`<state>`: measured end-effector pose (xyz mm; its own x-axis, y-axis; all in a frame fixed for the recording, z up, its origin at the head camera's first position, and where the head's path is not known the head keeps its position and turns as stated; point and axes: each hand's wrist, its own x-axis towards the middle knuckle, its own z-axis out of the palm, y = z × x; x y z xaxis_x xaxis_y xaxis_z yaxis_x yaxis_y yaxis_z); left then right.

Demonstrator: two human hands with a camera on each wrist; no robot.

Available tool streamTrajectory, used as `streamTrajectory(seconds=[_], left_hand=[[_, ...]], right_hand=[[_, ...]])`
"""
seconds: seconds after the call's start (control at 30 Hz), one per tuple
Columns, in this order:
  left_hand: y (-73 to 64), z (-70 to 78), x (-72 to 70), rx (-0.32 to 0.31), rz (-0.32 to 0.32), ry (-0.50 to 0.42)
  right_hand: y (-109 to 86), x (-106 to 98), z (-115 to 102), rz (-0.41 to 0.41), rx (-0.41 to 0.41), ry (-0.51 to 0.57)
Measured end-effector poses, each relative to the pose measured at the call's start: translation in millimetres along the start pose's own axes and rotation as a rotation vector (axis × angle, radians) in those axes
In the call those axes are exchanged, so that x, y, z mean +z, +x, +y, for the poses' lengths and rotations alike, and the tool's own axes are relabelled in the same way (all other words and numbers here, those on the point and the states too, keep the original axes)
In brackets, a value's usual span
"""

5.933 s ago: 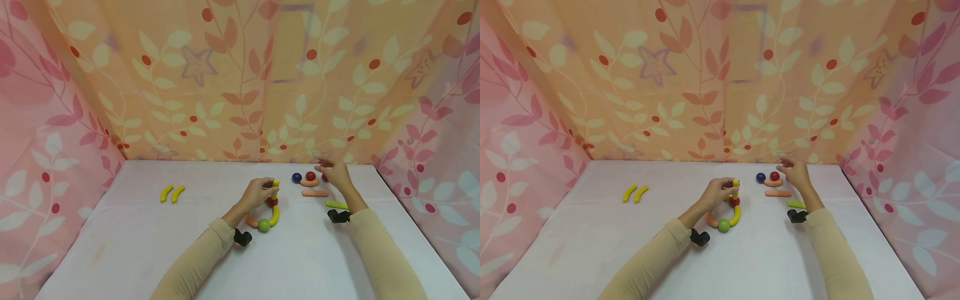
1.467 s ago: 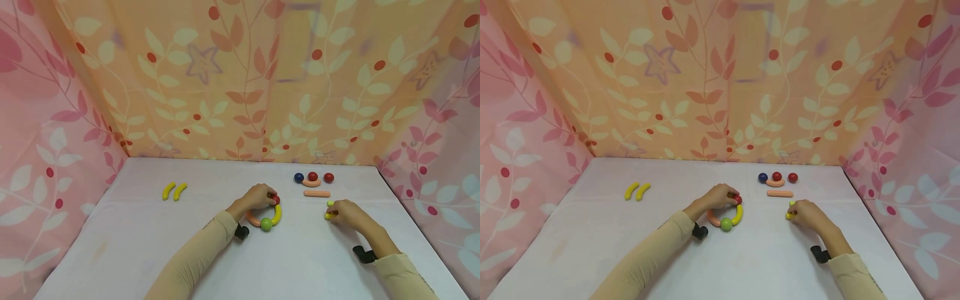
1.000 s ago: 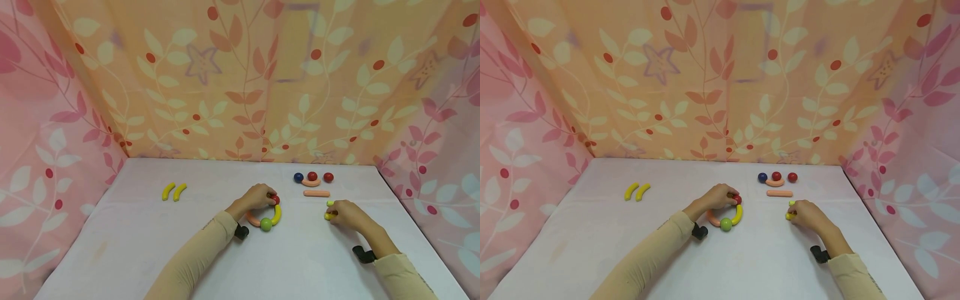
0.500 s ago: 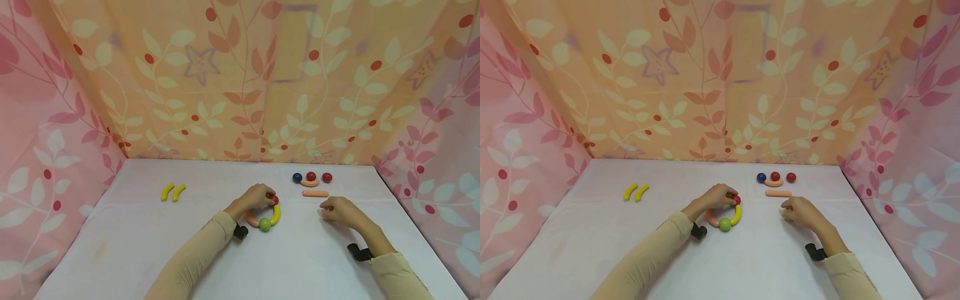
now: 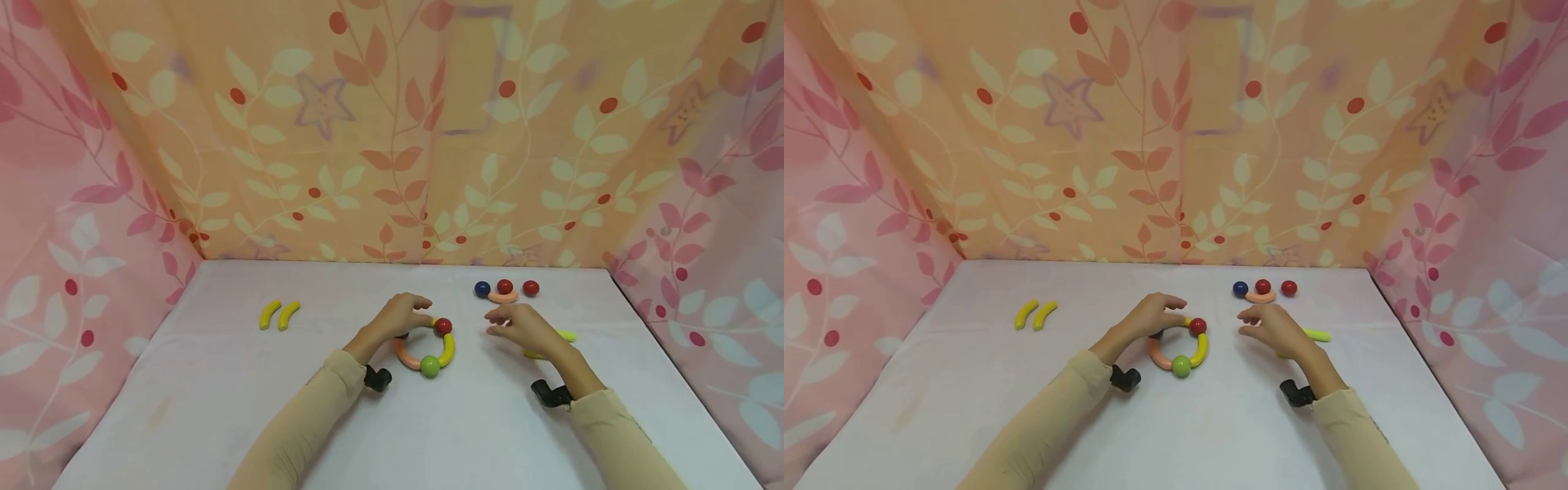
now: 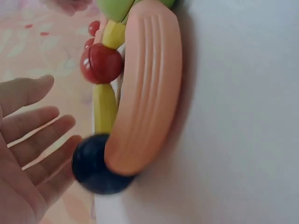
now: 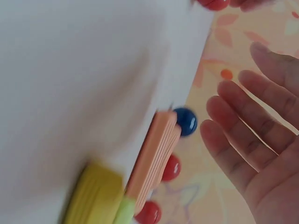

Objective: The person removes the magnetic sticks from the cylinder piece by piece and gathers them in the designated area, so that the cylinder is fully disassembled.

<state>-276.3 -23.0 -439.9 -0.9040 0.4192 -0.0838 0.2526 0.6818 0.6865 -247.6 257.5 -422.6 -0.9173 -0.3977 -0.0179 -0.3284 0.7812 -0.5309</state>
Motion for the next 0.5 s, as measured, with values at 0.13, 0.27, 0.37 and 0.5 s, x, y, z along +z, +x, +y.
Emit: streamTrajectory(seconds=[0.13,0.27,0.37,0.5], left_hand=[[-10.6,-10.3,-5.0,-0.055,0.065,-0.016],[-20.9,-18.9,-6.8,-0.091,0.113,-0.026],[-27.3,-22.6,-5.8,-0.117,0.129,-0.027],[-32.3,-23.9,-3.8,-0.157,0.136,-0.053]], right_hand=[[15.2,5,-14,0.013,-0.023,0.036],[31.3,9,-29,0.001,-0.069,0.049],[44.3,15,-40,-0.027,-0.099,0.049],[63.5,24,-52,-0.084,-0.111,0.018]])
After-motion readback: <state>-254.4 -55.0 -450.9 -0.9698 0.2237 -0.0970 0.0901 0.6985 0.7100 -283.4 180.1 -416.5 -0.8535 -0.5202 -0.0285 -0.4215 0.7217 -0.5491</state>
